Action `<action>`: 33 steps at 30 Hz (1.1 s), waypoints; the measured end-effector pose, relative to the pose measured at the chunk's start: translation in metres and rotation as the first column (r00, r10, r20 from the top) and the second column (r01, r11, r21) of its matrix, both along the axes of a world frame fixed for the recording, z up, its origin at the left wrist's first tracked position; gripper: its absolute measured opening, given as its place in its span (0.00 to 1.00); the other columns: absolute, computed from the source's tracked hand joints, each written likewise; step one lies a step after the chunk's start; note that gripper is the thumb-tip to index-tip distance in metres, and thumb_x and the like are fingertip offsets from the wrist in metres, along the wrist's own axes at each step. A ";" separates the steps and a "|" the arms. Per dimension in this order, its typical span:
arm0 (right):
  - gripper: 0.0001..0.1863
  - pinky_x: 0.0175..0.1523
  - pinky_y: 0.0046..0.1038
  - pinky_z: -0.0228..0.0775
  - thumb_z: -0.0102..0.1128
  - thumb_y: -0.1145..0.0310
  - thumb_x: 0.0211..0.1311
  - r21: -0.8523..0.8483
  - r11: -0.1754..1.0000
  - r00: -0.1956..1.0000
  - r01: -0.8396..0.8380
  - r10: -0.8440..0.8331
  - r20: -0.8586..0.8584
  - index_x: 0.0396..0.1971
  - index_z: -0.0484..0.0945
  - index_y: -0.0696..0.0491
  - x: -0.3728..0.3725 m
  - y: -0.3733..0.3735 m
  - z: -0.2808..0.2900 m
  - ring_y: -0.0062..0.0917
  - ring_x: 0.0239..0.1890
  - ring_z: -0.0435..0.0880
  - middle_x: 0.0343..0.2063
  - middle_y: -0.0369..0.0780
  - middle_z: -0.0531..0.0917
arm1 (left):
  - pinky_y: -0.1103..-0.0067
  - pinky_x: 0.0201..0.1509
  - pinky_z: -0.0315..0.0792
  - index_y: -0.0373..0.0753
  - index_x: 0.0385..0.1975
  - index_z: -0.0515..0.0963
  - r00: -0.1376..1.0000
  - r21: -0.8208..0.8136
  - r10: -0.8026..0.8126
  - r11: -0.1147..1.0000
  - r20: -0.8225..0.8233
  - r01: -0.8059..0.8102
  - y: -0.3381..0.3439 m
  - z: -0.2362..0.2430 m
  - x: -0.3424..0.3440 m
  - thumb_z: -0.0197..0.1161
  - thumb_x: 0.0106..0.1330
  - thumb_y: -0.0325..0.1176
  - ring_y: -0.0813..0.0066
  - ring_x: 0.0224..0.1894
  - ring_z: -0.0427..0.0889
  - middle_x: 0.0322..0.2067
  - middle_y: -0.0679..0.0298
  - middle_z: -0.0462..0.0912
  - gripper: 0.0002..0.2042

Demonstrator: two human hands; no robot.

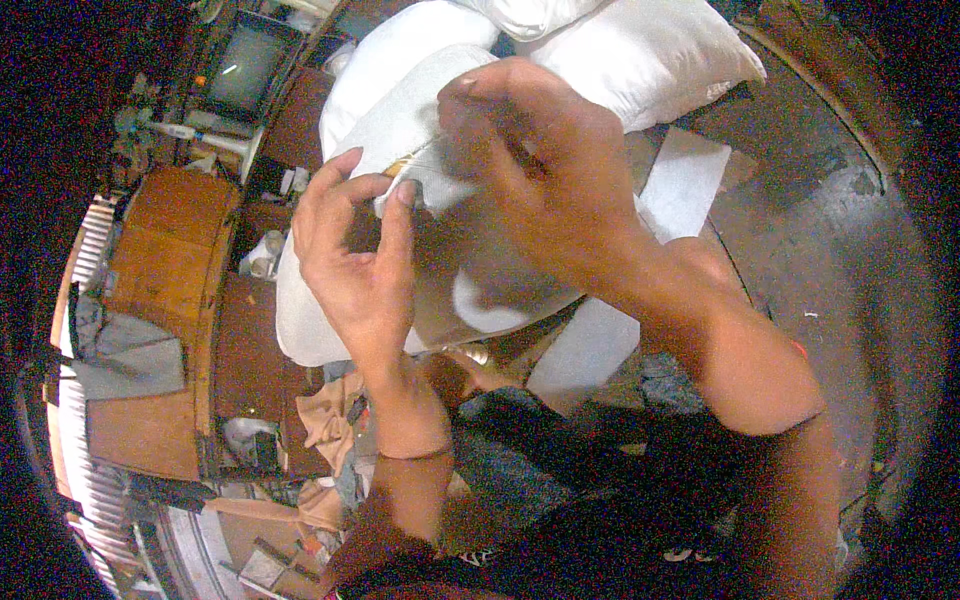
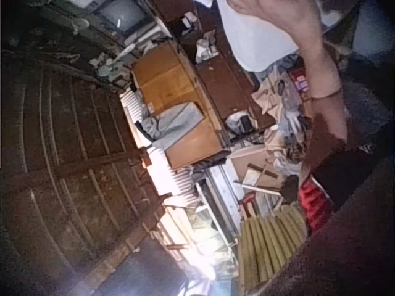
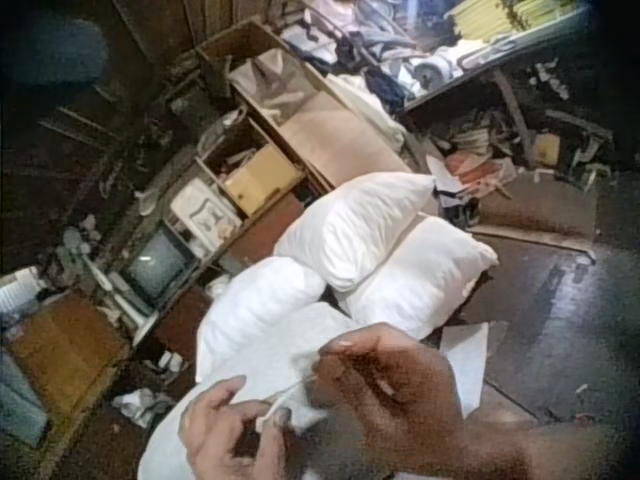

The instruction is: The person hand-sews a white pillow using a needle and thread. They repeatedly insert the needle through the fabric, pull the thread through, and tighten the stitches to close a seam.

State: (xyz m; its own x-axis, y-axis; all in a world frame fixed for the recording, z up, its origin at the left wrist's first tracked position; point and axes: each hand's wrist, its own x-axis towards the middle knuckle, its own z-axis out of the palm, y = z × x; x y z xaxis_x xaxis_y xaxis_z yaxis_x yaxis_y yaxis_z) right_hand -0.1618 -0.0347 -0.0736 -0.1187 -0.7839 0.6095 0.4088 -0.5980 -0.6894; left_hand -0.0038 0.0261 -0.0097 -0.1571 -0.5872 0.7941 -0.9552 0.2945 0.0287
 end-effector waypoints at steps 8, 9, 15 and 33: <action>0.07 0.58 0.25 0.78 0.55 0.80 0.77 -0.236 0.967 0.990 0.093 -0.114 -0.078 0.49 0.76 0.61 0.000 0.007 0.000 0.23 0.50 0.86 0.45 0.43 0.87 | 0.57 0.74 0.55 0.43 0.36 0.86 1.000 0.017 -0.013 1.000 -0.023 0.013 -0.003 -0.001 -0.001 0.73 0.62 0.33 0.58 0.60 0.77 0.53 0.61 0.83 0.06; 0.07 0.58 0.24 0.78 0.54 0.80 0.77 -0.265 0.959 0.988 0.102 -0.129 -0.088 0.49 0.76 0.61 0.003 0.007 -0.002 0.23 0.50 0.86 0.45 0.43 0.87 | 0.56 0.75 0.54 0.42 0.36 0.86 1.000 0.018 -0.008 1.000 -0.019 0.008 -0.003 0.000 0.000 0.73 0.62 0.33 0.58 0.60 0.78 0.53 0.61 0.83 0.06; 0.07 0.58 0.24 0.77 0.55 0.82 0.75 -0.271 0.953 0.979 0.138 -0.172 -0.107 0.49 0.75 0.61 0.008 0.004 -0.006 0.21 0.51 0.86 0.47 0.43 0.88 | 0.56 0.75 0.54 0.42 0.35 0.86 0.999 0.014 -0.015 1.000 -0.034 0.015 -0.003 0.000 0.001 0.72 0.62 0.33 0.59 0.60 0.78 0.54 0.61 0.84 0.05; 0.06 0.39 0.35 0.80 0.65 0.72 0.69 -0.297 0.905 0.943 0.304 -0.329 -0.038 0.43 0.83 0.55 0.015 0.003 -0.003 0.40 0.35 0.89 0.36 0.44 0.87 | 0.58 0.73 0.56 0.42 0.34 0.86 0.999 0.001 -0.037 0.999 -0.022 0.037 -0.004 -0.001 0.005 0.72 0.62 0.34 0.59 0.59 0.78 0.54 0.60 0.84 0.05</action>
State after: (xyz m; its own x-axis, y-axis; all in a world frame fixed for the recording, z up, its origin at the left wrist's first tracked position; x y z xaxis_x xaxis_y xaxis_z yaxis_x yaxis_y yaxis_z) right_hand -0.1468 -0.0320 -0.0762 -0.2698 -0.5071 0.8186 0.1127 -0.8609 -0.4962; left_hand 0.0011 0.0221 -0.0109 -0.1614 -0.5822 0.7969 -0.9428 0.3297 0.0499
